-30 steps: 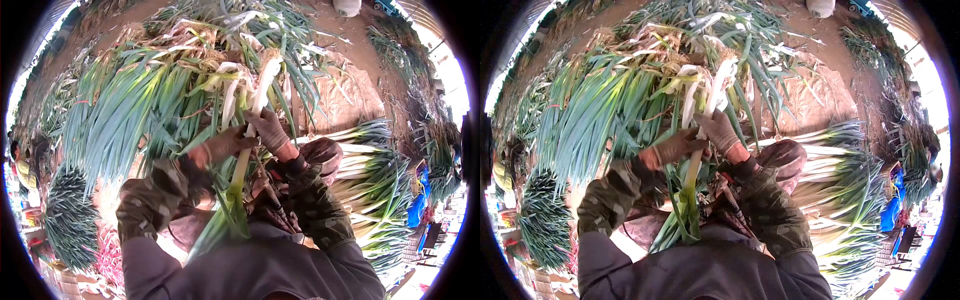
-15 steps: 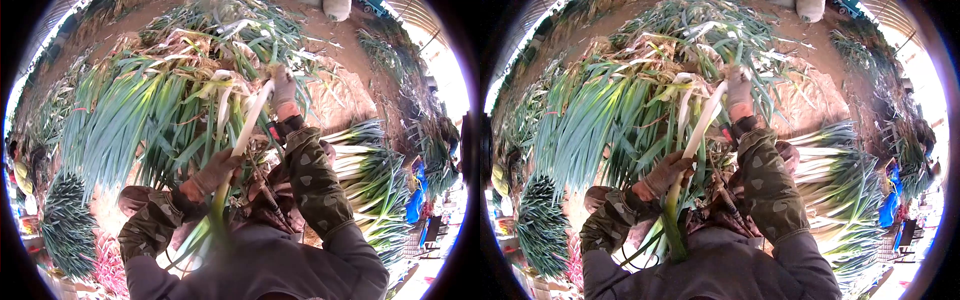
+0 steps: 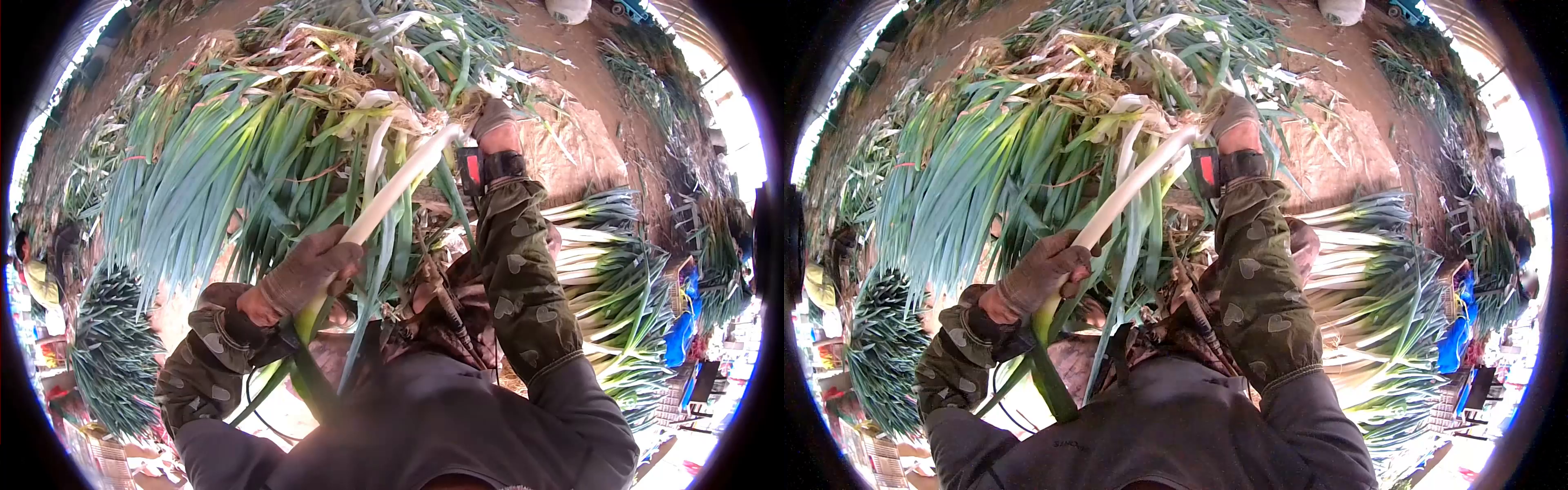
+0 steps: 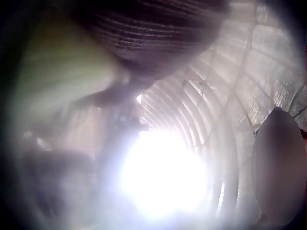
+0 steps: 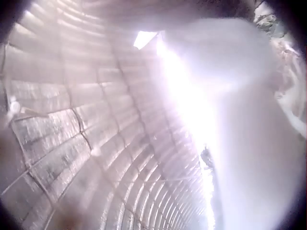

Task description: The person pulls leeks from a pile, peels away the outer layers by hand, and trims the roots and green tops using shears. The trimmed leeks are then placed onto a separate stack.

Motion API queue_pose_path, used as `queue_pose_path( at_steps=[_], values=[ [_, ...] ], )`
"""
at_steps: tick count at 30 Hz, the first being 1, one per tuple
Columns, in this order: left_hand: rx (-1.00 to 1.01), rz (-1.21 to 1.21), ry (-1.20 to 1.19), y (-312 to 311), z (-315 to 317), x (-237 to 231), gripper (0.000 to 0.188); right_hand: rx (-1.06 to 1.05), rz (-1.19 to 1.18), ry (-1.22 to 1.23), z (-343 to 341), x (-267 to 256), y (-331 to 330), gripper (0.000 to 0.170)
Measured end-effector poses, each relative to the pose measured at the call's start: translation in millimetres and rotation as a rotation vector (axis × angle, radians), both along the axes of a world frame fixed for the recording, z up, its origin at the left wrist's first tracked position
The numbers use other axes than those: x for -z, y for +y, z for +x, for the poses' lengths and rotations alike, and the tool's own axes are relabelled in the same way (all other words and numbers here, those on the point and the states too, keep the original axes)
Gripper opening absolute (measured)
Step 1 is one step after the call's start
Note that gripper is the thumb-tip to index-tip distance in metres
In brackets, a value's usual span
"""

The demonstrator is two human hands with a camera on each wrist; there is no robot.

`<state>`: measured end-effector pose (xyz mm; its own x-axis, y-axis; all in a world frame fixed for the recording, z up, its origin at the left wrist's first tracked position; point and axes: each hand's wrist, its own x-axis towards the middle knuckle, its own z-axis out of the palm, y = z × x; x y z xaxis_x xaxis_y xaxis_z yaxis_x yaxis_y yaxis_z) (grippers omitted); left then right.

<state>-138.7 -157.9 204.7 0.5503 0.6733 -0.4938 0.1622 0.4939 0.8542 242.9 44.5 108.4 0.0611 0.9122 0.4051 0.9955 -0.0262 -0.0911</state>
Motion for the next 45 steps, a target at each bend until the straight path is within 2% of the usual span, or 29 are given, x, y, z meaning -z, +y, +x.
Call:
queue_pose_path(
  at_steps=[3,6,7,8,9,10,12,13,15,17,18,20,23,25,27,28,30,32,34,35,37,38,39,40,41,42,43,44,45],
  values=[
    [0.069,0.119,0.141,-27.7,-29.8,-5.2,0.026,0.145,-0.153,0.300,58.8,-8.3,18.6,0.009],
    [-0.056,0.129,0.168,-39.9,-69.7,-0.2,0.023,0.105,-0.045,1.623,91.5,-18.5,25.7,0.020],
    [-0.134,0.121,0.158,-36.0,-73.4,-3.7,0.022,0.106,-0.175,1.608,83.9,-11.7,18.5,0.017],
    [-0.194,0.256,0.220,-27.3,-73.4,-10.7,0.022,0.074,-0.413,1.237,74.3,-1.5,8.3,0.026],
    [-0.369,0.202,0.193,-17.0,-69.7,-3.1,0.025,-0.064,-0.641,0.291,64.5,8.9,0.9,0.040],
    [-0.408,0.187,0.155,-6.9,-70.6,0.4,0.026,-0.130,-0.701,-0.097,50.5,8.9,-10.1,0.055],
    [-0.447,0.138,0.101,2.9,-72.6,1.7,0.028,0.098,-0.543,-0.031,27.4,-8.2,-36.4,0.078],
    [-0.449,0.104,0.085,3.8,-72.0,2.0,0.028,0.118,-0.371,-0.051,5.9,-32.3,-55.6,0.067],
    [-0.430,0.056,0.010,3.6,-69.6,14.6,0.029,-0.089,-0.181,0.037,-13.4,-59.4,-65.9,0.052],
    [-0.356,0.090,0.053,0.3,-57.8,17.1,0.032,-0.514,0.159,-0.061,-28.9,-70.1,-70.5,0.021],
    [-0.296,0.109,0.089,-0.2,-49.4,14.9,0.033,-0.636,0.253,-0.018,-54.6,-88.8,-89.4,0.019],
    [-0.173,0.141,0.166,-3.5,-32.3,6.0,0.035,-0.813,0.353,-0.228,-96.3,-117.4,-112.1,0.051],
    [0.097,0.181,0.205,-5.7,-12.0,-7.0,0.038,-1.078,0.264,-0.338,-117.6,-111.8,-132.4,0.047],
    [0.302,0.248,0.247,-0.7,-10.8,-10.7,0.041,-0.841,-0.394,-0.359,-104.1,-116.3,-135.3,0.034],
    [0.433,0.369,0.368,6.3,-9.6,-23.0,0.046,-1.021,-0.013,-0.214,-60.7,-108.9,-125.2,0.026],
    [0.588,0.729,0.757,20.4,-13.0,-23.3,0.055,-0.920,0.083,-0.170,-28.8,-102.9,-126.1,0.025],
    [0.356,1.025,0.780,35.9,-22.3,-37.5,0.060,-0.745,0.158,-0.170,29.2,-116.3,-135.2,0.023],
    [0.268,1.301,1.392,69.5,-27.2,-37.6,0.057,-0.498,0.193,-0.038,93.7,-128.4,-160.2,0.018],
    [0.067,1.719,1.530,114.6,-67.9,-25.4,0.051,-0.165,0.218,-0.153,208.2,-124.9,-195.2,0.026],
    [0.011,1.635,1.435,131.4,-102.9,-9.8,0.047,0.204,0.101,-0.091,212.5,-147.7,-234.6,0.035],
    [0.109,1.373,1.467,171.2,-190.4,46.8,0.042,0.198,0.302,0.022,300.8,-143.7,-318.6,0.047],
    [0.259,1.183,1.579,187.2,-215.1,77.4,0.041,0.642,0.119,-0.046,340.1,-140.1,-370.9,0.049],
    [0.205,1.112,1.505,185.6,-206.4,91.3,0.045,0.206,0.375,0.169,363.7,-123.1,-416.4,0.047],
    [0.155,1.036,1.432,173.9,-194.3,101.8,0.051,0.619,0.283,0.136,314.7,-134.4,-452.9,0.043],
    [0.093,1.009,1.252,155.2,-161.7,95.5,0.064,0.871,0.222,0.152,356.6,-101.7,-511.1,0.039],
    [0.034,0.978,1.069,143.6,-122.8,88.9,0.077,0.722,0.333,0.037,360.1,-68.2,-562.0,0.038],
    [0.011,0.898,1.046,148.2,-96.0,105.1,0.095,0.822,0.196,0.123,345.2,-84.0,-565.1,0.046],
    [-0.010,0.818,1.022,154.2,-70.9,129.1,0.113,1.133,-0.029,-0.340,336.2,-9.9,-647.3,0.049],
    [0.043,0.826,0.994,159.3,-44.6,145.8,0.122,1.507,-0.222,0.058,291.3,-4.7,-652.7,0.058]
  ],
)
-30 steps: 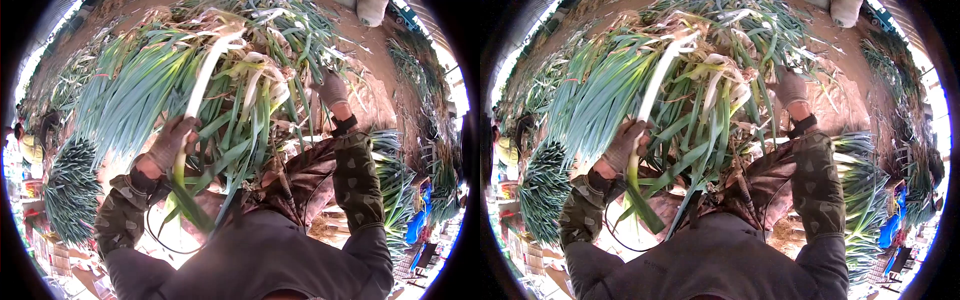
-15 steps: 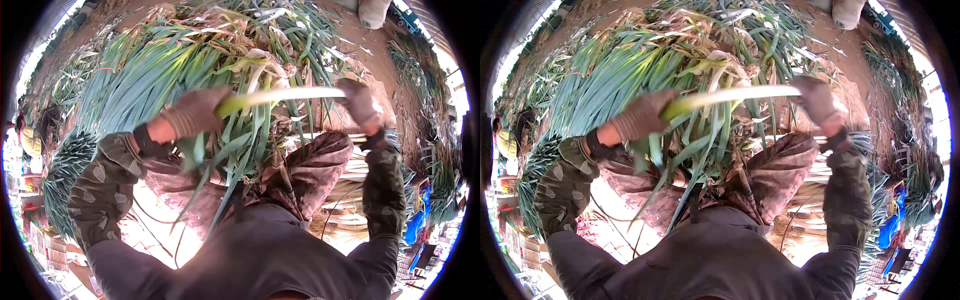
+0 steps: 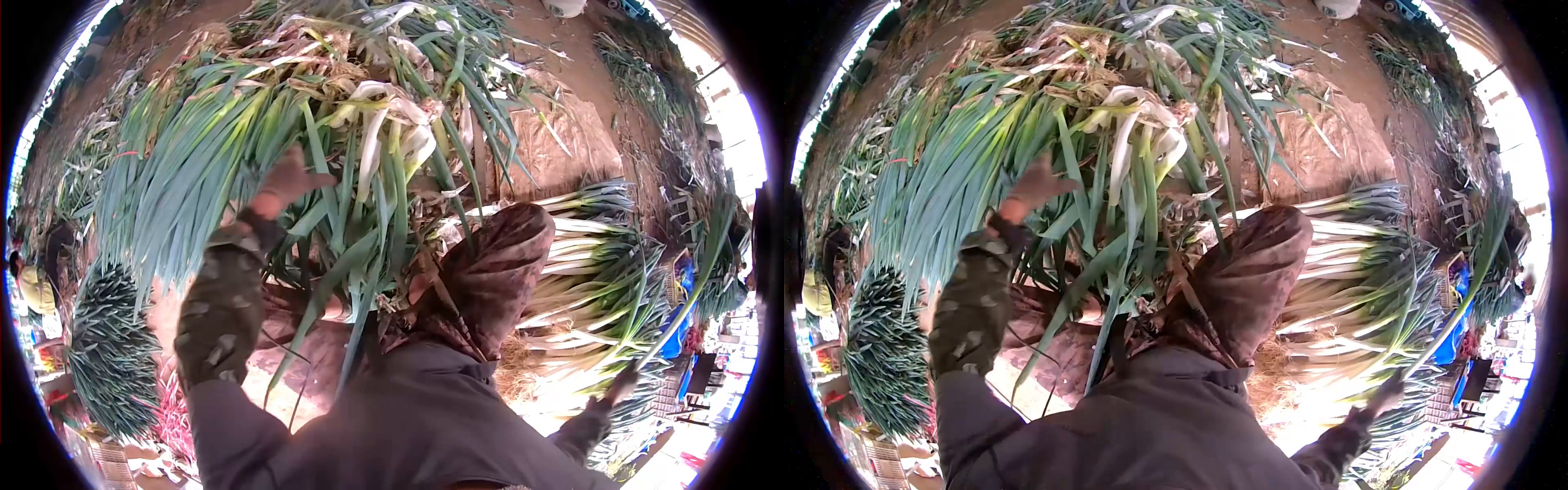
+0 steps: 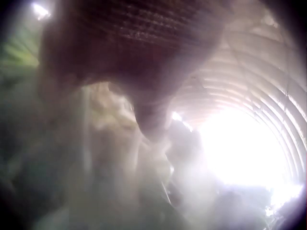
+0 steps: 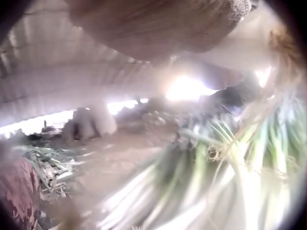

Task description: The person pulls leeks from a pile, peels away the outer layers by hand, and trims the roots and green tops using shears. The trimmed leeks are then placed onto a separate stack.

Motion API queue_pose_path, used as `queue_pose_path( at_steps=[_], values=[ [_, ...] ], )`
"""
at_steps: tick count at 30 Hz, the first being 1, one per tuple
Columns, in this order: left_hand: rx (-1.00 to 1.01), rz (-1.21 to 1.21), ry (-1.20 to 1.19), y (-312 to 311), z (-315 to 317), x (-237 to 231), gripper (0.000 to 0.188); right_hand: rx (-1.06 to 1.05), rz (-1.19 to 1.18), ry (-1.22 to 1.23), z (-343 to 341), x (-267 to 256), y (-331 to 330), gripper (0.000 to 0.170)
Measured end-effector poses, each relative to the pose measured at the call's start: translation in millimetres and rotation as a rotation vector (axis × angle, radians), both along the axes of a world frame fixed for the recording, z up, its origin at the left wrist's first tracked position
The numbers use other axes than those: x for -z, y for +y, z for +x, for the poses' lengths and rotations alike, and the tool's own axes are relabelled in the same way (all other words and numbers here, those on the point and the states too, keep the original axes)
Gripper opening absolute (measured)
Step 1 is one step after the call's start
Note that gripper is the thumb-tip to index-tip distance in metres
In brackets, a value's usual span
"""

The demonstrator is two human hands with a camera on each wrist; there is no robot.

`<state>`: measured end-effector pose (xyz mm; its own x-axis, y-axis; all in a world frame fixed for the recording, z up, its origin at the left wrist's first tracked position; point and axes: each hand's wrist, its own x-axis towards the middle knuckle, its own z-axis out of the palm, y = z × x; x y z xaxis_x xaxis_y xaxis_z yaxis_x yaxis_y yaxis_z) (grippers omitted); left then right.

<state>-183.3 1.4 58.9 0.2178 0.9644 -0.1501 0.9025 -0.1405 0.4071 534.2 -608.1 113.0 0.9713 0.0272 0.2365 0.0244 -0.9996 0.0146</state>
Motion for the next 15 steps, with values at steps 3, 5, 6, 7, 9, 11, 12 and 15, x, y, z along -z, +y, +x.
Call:
queue_pose_path(
  at_steps=[3,5,6,7,9,11,12,15],
  values=[
    [-0.056,-0.024,0.079,16.2,73.0,39.4,0.141,0.241,0.060,0.081,-75.8,75.4,-59.6,0.055],
    [-0.194,-0.150,0.015,37.1,109.0,80.4,0.143,0.268,-0.004,0.363,-51.3,133.5,-126.6,0.059],
    [-0.220,-0.189,-0.013,35.0,129.3,70.4,0.145,0.271,-0.037,0.502,-36.8,162.9,-160.9,0.063],
    [-0.246,-0.227,-0.040,35.7,149.2,68.2,0.147,0.234,-0.003,0.412,-71.6,120.1,-109.0,0.064],
    [-0.256,-0.268,-0.098,33.8,181.8,66.1,0.152,0.145,0.083,0.194,-91.5,77.2,-36.5,0.065],
    [-0.287,-0.310,-0.102,36.9,213.0,62.1,0.155,-0.185,0.214,-0.001,-55.6,74.9,1.3,0.069],
    [-0.318,-0.338,-0.079,38.0,227.2,60.7,0.155,-0.348,0.325,-0.064,-75.2,37.7,67.7,0.071],
    [-0.435,-0.271,0.057,38.8,252.6,50.8,0.154,-0.756,0.989,0.081,-93.6,33.7,201.9,0.049]
  ],
)
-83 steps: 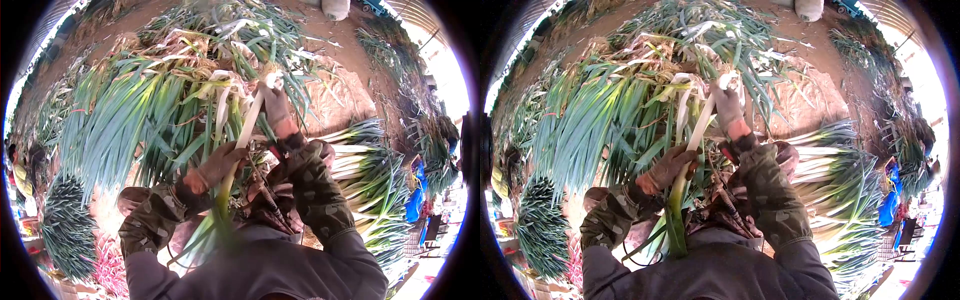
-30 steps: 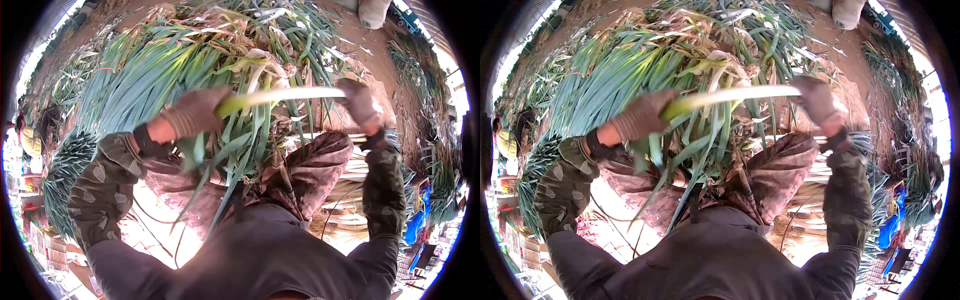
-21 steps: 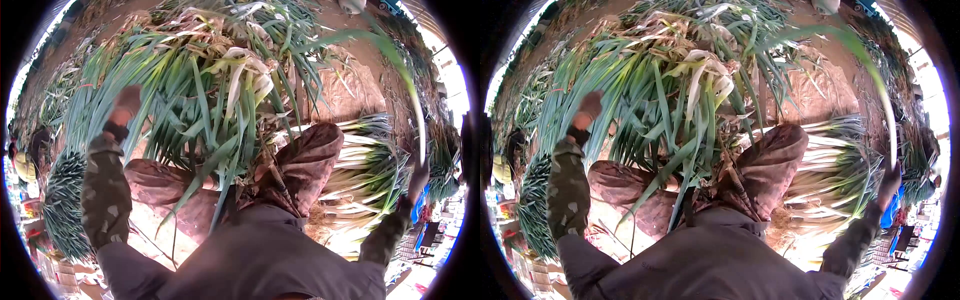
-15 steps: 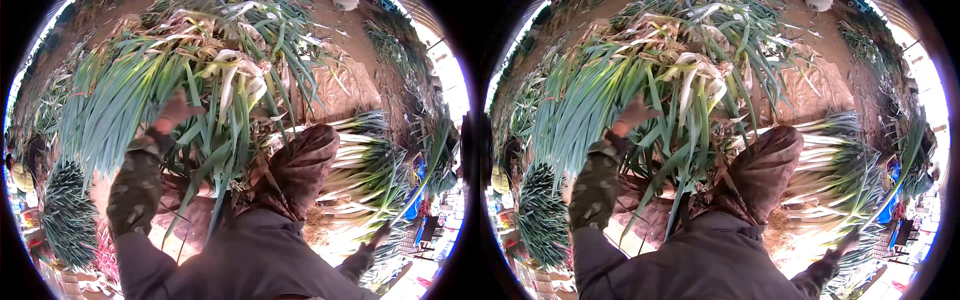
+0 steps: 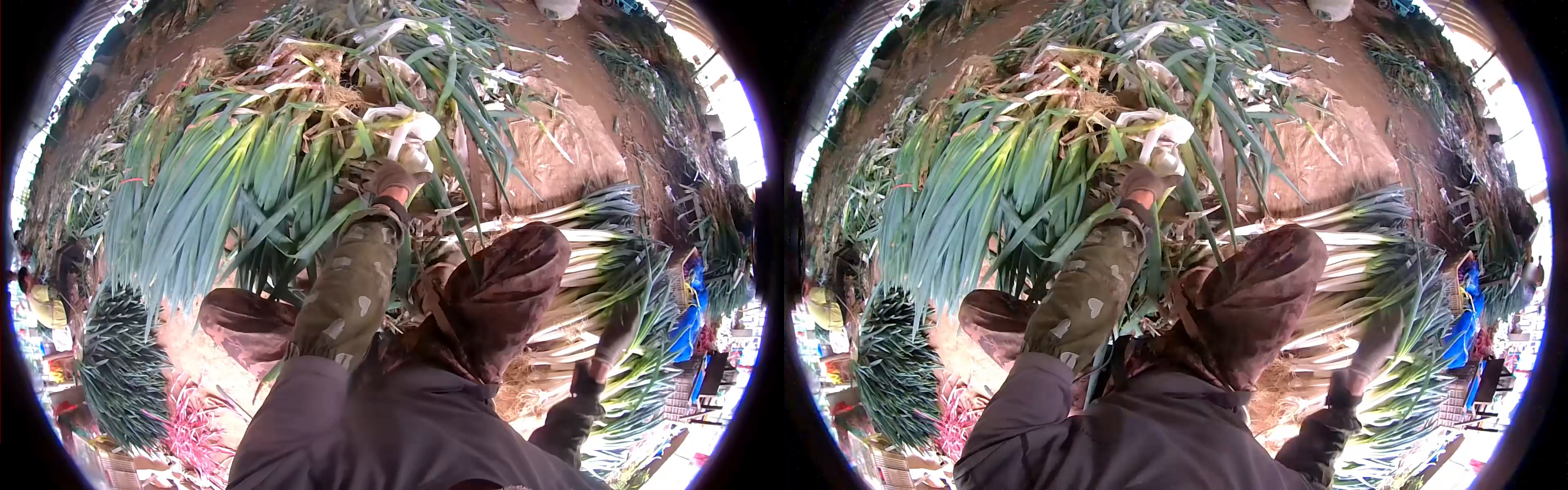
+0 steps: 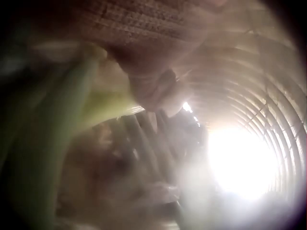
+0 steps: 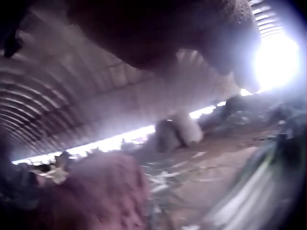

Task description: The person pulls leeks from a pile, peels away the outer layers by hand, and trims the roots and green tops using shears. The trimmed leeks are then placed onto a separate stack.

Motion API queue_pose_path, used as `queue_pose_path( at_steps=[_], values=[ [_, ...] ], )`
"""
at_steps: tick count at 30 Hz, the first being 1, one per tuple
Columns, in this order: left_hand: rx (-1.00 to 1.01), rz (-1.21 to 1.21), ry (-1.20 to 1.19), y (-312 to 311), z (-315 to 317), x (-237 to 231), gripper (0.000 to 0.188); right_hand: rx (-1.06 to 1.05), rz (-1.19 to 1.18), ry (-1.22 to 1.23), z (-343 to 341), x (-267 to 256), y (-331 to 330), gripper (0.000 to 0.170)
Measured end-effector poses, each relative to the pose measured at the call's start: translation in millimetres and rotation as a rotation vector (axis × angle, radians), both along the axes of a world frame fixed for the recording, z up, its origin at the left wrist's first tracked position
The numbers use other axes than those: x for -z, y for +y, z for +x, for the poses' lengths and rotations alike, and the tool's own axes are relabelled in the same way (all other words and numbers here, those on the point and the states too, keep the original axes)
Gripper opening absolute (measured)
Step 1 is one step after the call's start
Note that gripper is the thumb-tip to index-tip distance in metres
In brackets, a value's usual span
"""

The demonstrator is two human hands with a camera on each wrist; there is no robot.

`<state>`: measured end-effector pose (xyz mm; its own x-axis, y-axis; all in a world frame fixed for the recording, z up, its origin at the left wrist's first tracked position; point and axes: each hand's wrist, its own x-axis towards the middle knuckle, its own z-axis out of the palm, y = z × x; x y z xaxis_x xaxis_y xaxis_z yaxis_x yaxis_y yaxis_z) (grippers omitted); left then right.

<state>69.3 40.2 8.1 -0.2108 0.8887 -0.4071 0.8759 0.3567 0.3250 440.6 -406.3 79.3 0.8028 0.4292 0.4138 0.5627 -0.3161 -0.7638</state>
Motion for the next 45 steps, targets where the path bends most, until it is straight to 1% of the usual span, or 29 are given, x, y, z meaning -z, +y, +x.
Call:
queue_pose_path(
  at_steps=[1,2,3,4,5,6,7,8,9,10,12,14,15,19,22,24,27,30,31,32,33,34,36,37,38,40,41,43,45],
  values=[
    [-0.008,-0.003,0.041,2.8,3.5,5.3,0.154,-0.143,-0.015,-0.056,-52.5,-24.5,60.7,0.046],
    [0.016,0.086,0.088,5.9,5.1,17.6,0.139,-0.288,-0.023,-0.101,-105.4,-50.1,121.8,0.046],
    [-0.015,0.113,0.059,15.2,6.3,33.2,0.130,-0.335,-0.073,-0.097,-134.3,-52.9,144.0,0.047],
    [-0.044,0.144,0.028,28.2,6.0,47.1,0.121,-0.479,-0.049,-0.131,-158.2,-64.6,167.5,0.047],
    [-0.071,0.171,-0.003,43.0,2.5,71.3,0.112,-0.543,-0.028,-0.125,-171.9,-63.1,179.8,0.046],
    [-0.001,0.259,-0.019,48.1,-11.0,70.1,0.085,-0.609,-0.007,-0.116,-185.5,-61.6,192.1,0.045],
    [0.206,0.157,0.015,54.3,-14.2,68.8,0.075,-0.595,0.015,-0.064,-194.3,-42.8,196.2,0.042],
    [0.425,0.070,0.030,47.6,-16.0,29.6,0.065,-0.584,0.033,-0.010,-196.3,-30.1,196.2,0.040],
    [0.630,0.002,0.020,39.9,-17.9,-12.6,0.057,-0.584,-0.025,0.105,-192.3,-32.7,195.8,0.037],
    [0.708,-0.056,-0.052,32.8,0.2,-40.8,0.055,-0.587,-0.083,0.220,-186.6,-43.5,194.7,0.034],
    [0.842,-0.056,-0.059,36.0,10.6,-71.8,0.060,-0.549,-0.087,0.141,-176.9,-54.4,199.4,0.028],
    [0.904,-0.006,-0.033,59.6,15.8,-97.9,0.067,-0.485,-0.042,-0.027,-167.9,-51.2,202.1,0.022],
    [0.918,0.041,-0.007,80.6,13.7,-108.6,0.070,-0.486,-0.047,-0.021,-164.6,-51.1,206.1,0.021],
    [0.870,0.225,0.085,171.3,20.2,-155.1,0.084,-0.534,-0.063,0.000,-166.5,-48.7,218.9,0.022],
    [0.812,0.253,0.093,217.6,25.1,-171.2,0.095,-0.512,-0.044,0.070,-158.0,-25.2,212.1,0.029],
    [0.755,0.196,0.072,228.9,22.9,-164.0,0.103,-0.519,-0.034,0.156,-156.7,-21.1,210.0,0.028],
    [0.590,-0.010,-0.049,229.0,16.2,-114.0,0.115,-0.493,-0.029,0.343,-152.4,-7.3,204.4,0.025],
    [0.336,-0.246,-0.281,192.9,28.2,-36.9,0.127,-0.523,-0.050,0.206,-145.5,-13.6,198.7,0.024],
    [0.305,-0.213,-0.343,175.0,40.1,-12.9,0.131,-0.535,-0.053,0.166,-145.8,-15.9,197.4,0.023],
    [0.327,-0.101,-0.409,157.4,54.5,3.6,0.131,-0.547,-0.052,0.128,-147.6,-16.1,197.0,0.023],
    [0.302,-0.027,-0.440,162.2,72.9,36.0,0.130,-0.556,-0.045,0.087,-149.7,-12.9,198.8,0.022],
    [0.281,0.048,-0.470,167.0,91.2,68.0,0.130,-0.527,-0.029,0.103,-151.4,-5.3,198.1,0.019],
    [0.320,0.095,-0.406,144.6,101.7,100.0,0.125,-0.543,0.036,0.224,-156.8,-7.8,204.0,0.019],
    [0.370,0.091,-0.344,120.0,95.5,104.7,0.122,-0.551,0.067,0.285,-158.4,-8.0,206.4,0.018],
    [0.429,0.091,-0.296,90.1,81.9,106.4,0.120,-0.548,0.014,0.215,-155.4,-3.0,204.6,0.018],
    [0.545,0.072,-0.214,28.5,41.5,82.1,0.115,-0.548,-0.041,0.182,-153.4,1.7,201.2,0.018],
    [0.582,0.061,-0.196,12.7,23.4,70.7,0.112,-0.552,-0.042,0.195,-152.4,2.1,203.4,0.018],
    [0.645,0.047,-0.151,13.0,1.0,40.3,0.108,-0.554,-0.045,0.216,-149.1,0.6,209.4,0.018],
    [0.668,0.077,-0.104,51.7,-6.7,1.6,0.103,-0.553,-0.046,0.230,-146.7,-0.3,215.4,0.018]
  ],
)
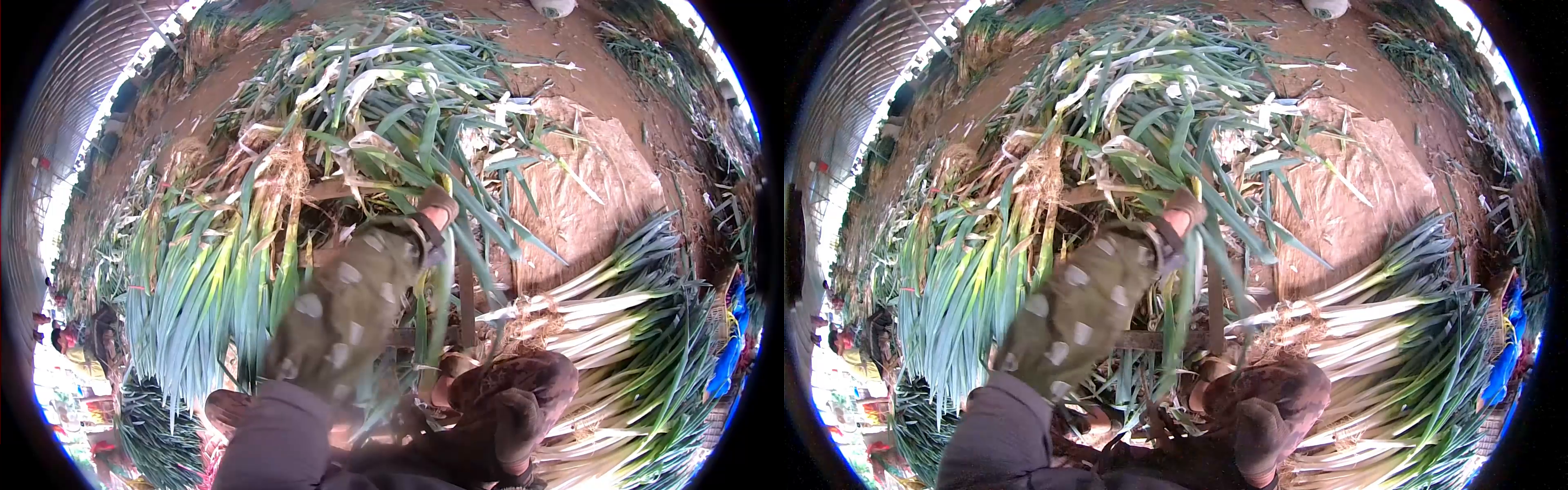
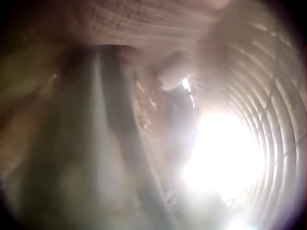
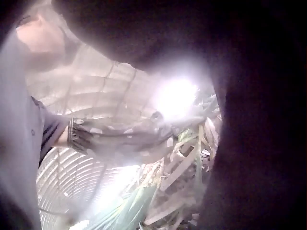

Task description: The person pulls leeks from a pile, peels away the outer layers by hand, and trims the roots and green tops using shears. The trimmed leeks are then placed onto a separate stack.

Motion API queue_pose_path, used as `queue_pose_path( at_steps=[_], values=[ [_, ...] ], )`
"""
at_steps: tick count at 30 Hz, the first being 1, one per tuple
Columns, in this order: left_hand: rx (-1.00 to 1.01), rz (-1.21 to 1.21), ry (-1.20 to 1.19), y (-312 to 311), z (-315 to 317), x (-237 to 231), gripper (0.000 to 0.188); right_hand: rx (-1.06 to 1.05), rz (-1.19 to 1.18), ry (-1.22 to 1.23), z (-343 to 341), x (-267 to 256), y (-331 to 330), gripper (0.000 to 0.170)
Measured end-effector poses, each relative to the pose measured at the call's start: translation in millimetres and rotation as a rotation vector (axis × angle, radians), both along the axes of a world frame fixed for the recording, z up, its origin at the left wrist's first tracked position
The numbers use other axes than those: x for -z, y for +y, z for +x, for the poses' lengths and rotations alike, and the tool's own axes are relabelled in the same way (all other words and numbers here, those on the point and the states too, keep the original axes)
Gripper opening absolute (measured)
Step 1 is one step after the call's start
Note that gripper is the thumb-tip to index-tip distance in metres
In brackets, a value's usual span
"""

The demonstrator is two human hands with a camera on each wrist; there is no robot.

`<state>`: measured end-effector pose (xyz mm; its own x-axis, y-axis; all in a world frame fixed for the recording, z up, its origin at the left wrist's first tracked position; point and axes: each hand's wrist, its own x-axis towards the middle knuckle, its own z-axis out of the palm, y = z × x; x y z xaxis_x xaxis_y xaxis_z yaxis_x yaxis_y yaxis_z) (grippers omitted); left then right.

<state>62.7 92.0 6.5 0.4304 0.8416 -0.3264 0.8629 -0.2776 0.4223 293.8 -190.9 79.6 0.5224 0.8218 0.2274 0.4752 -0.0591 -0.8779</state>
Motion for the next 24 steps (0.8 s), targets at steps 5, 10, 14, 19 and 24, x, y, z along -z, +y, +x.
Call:
queue_pose_path(
  at_steps=[5,10,14,19,24],
  values=[
    [0.034,0.182,0.074,168.3,32.9,-112.2,0.091,-0.017,-0.023,0.001,-0.1,0.4,7.2,0.019],
    [0.087,0.319,0.077,228.4,55.3,-197.8,0.078,-0.033,-0.018,-0.016,0.7,-5.8,8.1,0.020],
    [0.104,0.239,-0.010,179.5,36.9,-194.0,0.069,-0.040,-0.028,0.104,-3.9,-6.2,4.9,0.018],
    [-0.196,-0.176,-0.146,-4.7,-70.9,-51.6,0.064,-0.190,-0.089,0.022,-7.7,-22.0,-3.2,0.016],
    [0.012,0.453,0.047,-157.8,-157.4,26.2,0.058,-0.756,-0.458,-0.315,-41.0,-20.3,-18.5,0.035]
  ],
)
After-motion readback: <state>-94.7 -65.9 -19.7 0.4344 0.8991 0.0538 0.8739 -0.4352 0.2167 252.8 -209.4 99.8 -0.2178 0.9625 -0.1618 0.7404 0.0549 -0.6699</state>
